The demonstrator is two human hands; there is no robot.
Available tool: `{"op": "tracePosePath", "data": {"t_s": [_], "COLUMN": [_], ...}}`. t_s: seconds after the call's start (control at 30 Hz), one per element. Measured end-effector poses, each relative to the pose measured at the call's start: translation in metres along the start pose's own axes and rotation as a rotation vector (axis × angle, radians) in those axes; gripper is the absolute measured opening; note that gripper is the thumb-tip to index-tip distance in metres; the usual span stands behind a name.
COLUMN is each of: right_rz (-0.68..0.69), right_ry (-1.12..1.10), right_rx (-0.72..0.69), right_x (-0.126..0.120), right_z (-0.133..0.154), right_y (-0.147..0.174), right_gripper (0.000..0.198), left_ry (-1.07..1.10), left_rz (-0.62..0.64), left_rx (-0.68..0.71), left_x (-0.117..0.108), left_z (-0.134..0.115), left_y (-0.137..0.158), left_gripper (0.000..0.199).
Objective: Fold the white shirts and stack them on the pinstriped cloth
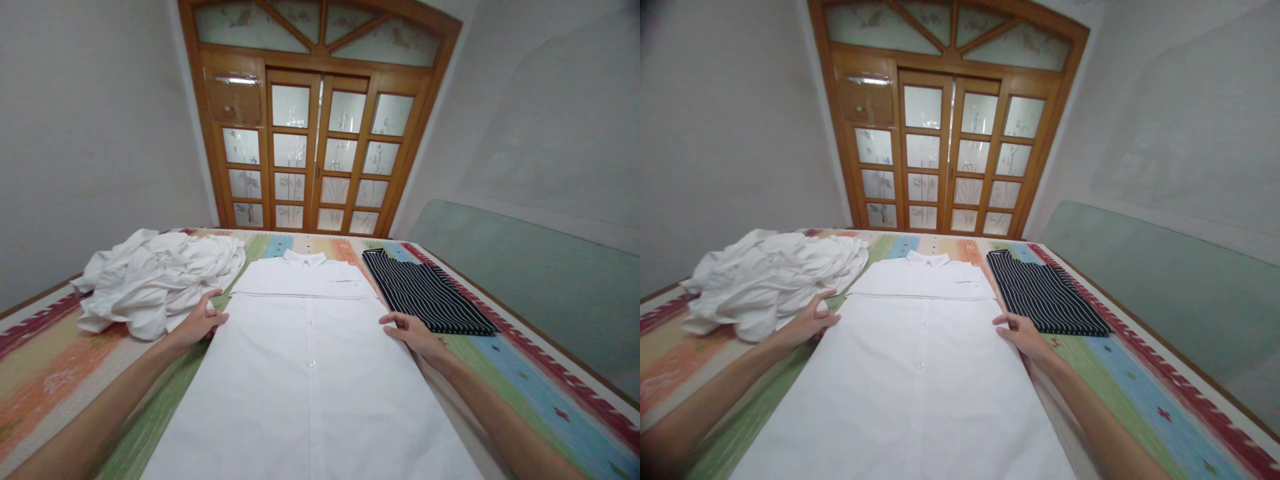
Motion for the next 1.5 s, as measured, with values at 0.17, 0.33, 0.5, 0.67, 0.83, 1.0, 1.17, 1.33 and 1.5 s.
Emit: {"op": "tracePosePath", "data": {"t_s": [0.17,0.33,0.5,0.67,0.83,1.0,1.17,1.33,1.5], "right_rz": [0.013,0.022,0.064,-0.002,-0.088,-0.096,-0.126,-0.203,-0.116], "right_ry": [-0.051,-0.056,-0.017,0.019,0.065,0.06,0.109,0.195,0.141], "right_rx": [-0.006,-0.024,0.017,-0.011,-0.033,-0.052,-0.117,-0.268,-0.328], "right_x": [-0.006,-0.011,-0.013,-0.018,-0.022,-0.023,-0.023,-0.028,-0.023], "right_z": [-0.006,-0.002,-0.006,-0.01,-0.002,0.004,0.003,0.006,0.008], "right_y": [0.001,0.003,0.004,0.002,0.003,0.005,0.002,0.002,0.004], "right_gripper": [0.046,0.055,0.06,0.059,0.054,0.057,0.053,0.04,0.04], "left_ry": [-0.027,-0.074,-0.234,-0.284,-0.429,-0.558,-0.575,-0.606,-0.488], "left_rz": [0.023,0.1,0.157,0.093,0.029,0.005,0.026,-0.025,-0.025], "left_rx": [0.05,0.021,0.093,0.138,0.187,0.256,0.296,0.382,0.406], "left_x": [-0.006,-0.002,-0.004,-0.014,-0.016,-0.015,-0.013,-0.017,-0.02], "left_z": [-0.005,-0.011,-0.016,-0.01,-0.012,-0.02,-0.022,-0.022,-0.018], "left_y": [0.005,0.015,0.019,0.017,0.016,0.017,0.018,0.017,0.015], "left_gripper": [0.067,0.058,0.058,0.06,0.049,0.046,0.053,0.058,0.054]}}
Point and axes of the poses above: each hand's wrist, its own y-axis away from the middle knuckle, its own x-axis out of the palm, z = x × y, the point moved 6 cm from there along -y, towards the middle knuckle, and after that the axes turned 7 degrees about x, right-handed, at the moved point
